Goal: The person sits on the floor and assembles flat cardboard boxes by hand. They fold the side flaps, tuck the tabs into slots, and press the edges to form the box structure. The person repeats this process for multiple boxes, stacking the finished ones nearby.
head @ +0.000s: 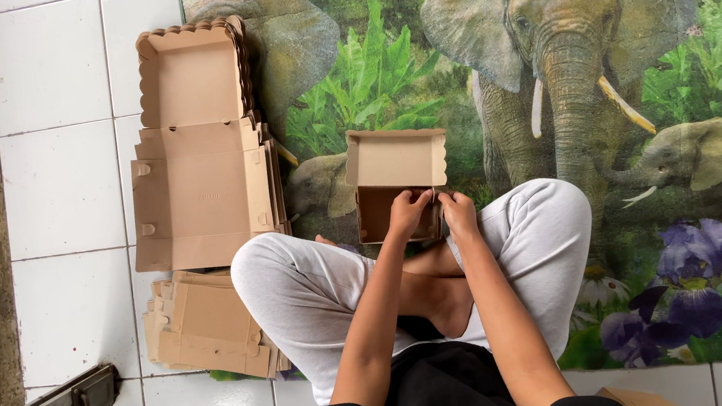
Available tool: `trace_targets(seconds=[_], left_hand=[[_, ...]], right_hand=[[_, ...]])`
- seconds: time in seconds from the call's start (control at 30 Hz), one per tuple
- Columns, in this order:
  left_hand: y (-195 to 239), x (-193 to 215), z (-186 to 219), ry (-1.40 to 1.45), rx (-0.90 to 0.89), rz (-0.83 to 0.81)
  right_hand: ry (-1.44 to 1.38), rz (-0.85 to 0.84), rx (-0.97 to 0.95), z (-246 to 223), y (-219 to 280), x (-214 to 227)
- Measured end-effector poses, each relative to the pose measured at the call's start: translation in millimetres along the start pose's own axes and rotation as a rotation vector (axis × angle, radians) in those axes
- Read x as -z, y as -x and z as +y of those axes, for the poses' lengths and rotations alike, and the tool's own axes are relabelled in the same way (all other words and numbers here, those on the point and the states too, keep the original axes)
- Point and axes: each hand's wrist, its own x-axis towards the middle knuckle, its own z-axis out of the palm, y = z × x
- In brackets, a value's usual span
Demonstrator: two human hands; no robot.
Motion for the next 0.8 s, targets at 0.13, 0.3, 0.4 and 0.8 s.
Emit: trace_targets(seconds=[0.13,0.3,0.4,0.8], left_hand=[[39,9,46,-0.010,0.024,-0.022],[30,4,35,0.003,0.019,0.056],[25,1,24,0.042,-0.010,0.092],[14,-9,2,0.058,-0.030,0.170]], right_hand=[[0.009,-0.022,0.009,-6,5,3],[0.037,-0.004,0.049,-13,10,7],[0.078,0.024,0.054,-6,5,4],[0.084,0.064,0.056,-44,40,9]])
